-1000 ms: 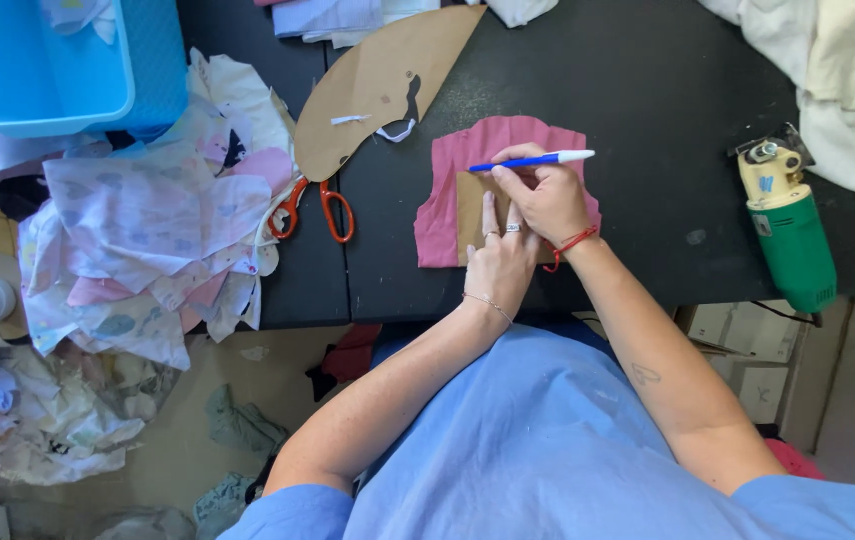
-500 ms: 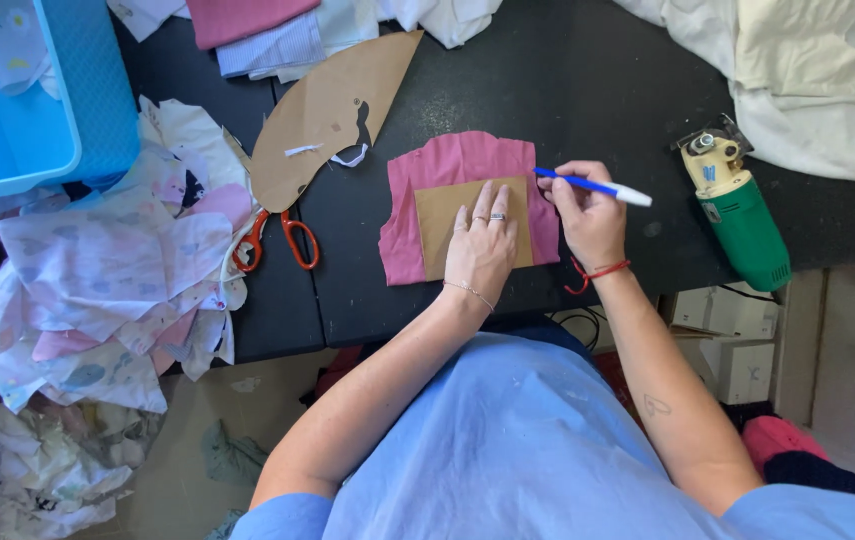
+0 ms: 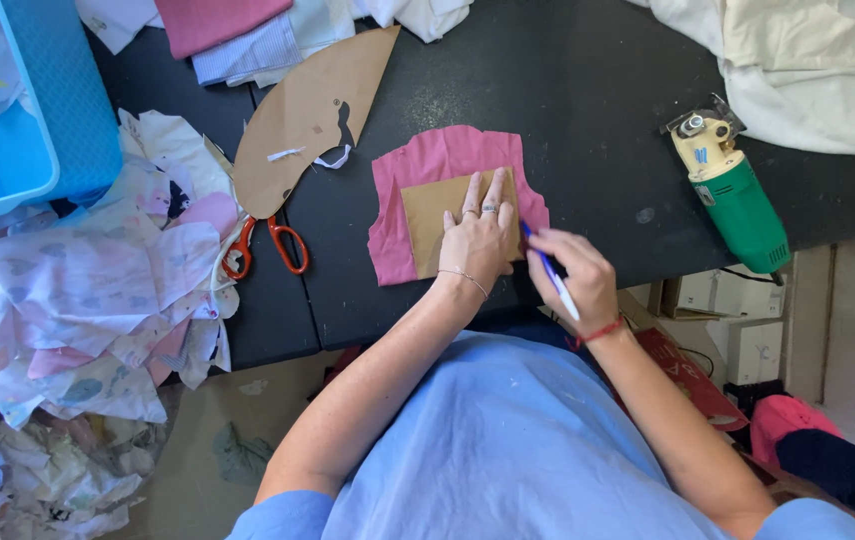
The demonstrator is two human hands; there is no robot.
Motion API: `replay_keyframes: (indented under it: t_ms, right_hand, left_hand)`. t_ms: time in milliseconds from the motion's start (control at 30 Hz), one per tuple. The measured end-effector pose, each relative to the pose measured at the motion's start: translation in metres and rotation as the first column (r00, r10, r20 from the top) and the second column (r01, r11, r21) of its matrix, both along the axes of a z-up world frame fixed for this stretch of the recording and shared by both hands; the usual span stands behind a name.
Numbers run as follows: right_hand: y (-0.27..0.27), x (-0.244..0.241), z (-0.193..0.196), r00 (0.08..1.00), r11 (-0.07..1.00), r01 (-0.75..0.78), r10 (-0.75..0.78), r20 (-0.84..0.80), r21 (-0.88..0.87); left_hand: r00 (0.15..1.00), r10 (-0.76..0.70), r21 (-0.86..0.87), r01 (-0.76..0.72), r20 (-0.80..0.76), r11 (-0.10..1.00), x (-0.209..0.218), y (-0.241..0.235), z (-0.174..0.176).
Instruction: Tracing patterns onto fabric and cutting them out using an electric rotary cutter.
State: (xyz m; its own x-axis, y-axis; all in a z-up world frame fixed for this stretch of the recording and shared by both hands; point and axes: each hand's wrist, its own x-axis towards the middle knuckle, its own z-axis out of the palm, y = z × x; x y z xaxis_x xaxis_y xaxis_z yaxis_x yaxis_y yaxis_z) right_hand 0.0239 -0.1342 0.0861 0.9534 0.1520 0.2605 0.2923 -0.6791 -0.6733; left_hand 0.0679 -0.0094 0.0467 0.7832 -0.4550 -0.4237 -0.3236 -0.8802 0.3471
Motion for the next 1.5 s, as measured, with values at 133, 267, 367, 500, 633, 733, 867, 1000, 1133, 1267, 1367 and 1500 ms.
replay_keyframes:
  t_ms: [133,267,367,500,633,733,867,1000,1133,1267,1367,1500]
  right_hand:
    - [-0.011,-0.032,0.013,0.994,0.995,0.05,-0.058,-0.095,-0.082]
    - [-0.053,-0.019,0.009,0.876,0.928,0.334,-0.371,-0.309,-0.168]
    - [-0.091,-0.001,-0.023,0.813,0.865,0.265,-0.438,-0.383,-0.427]
    - [-0.126,0.006,-0.001,0.858,0.842,0.401,-0.483,-0.174,-0.36]
    - [-0.177,0.004,0.001,0.916,0.723,0.372,-0.387,0.105,-0.582]
    - [-0.199,0.019,-0.021,0.956,0.751,0.274,-0.281,0.086,-0.601]
    - [-0.211,0.018,-0.041,0.95,0.754,0.309,-0.217,0.225,-0.58]
    - [-0.174,-0.024,-0.028,0.885,0.72,0.442,-0.449,0.126,-0.535]
    - [-0.076,-0.074,0.006,0.64,0.598,0.714,-0.347,-0.685,0.364]
    - [0.014,-0.116,0.003,0.492,0.673,0.73,-0.398,-0.775,0.118]
    - [0.057,-0.108,0.02,0.33,0.833,0.501,-0.433,-0.839,-0.233]
    - [0.106,-0.098,0.042,0.218,0.865,0.325,-0.462,-0.86,-0.382]
  left_hand:
    - [1.0,0.0,0.031,0.001,-0.026,1.0,0.001,0.0,-0.003]
    - [1.0,-0.017,-0.043,0.017,-0.008,0.999,0.001,0.008,0.003]
    - [0.977,0.203,-0.49,-0.147,0.063,0.859,0.0,0.036,-0.006]
    - [0.731,0.679,-0.762,-0.4,0.07,0.509,-0.005,0.092,0.069]
    - [0.46,0.704,-0.663,-0.281,0.541,0.693,-0.007,0.136,0.102]
    - [0.567,0.543,-0.308,-0.46,0.619,0.833,-0.002,0.155,0.069]
    - [0.683,0.457,-0.085,-0.504,0.57,0.859,-0.023,0.143,0.045]
    - [0.644,0.481,-0.464,-0.213,0.595,0.86,-0.05,0.134,0.04]
    - [0.749,0.325,-0.485,-0.006,0.577,0.874,-0.066,0.154,0.008]
    - [0.752,0.307,-0.535,0.071,0.583,0.842,-0.067,0.165,-0.03]
    - [0.754,0.327,-0.568,0.073,0.57,0.82,-0.064,0.166,-0.056]
    - [0.777,0.337,-0.597,0.062,0.532,0.799,-0.064,0.171,-0.047]
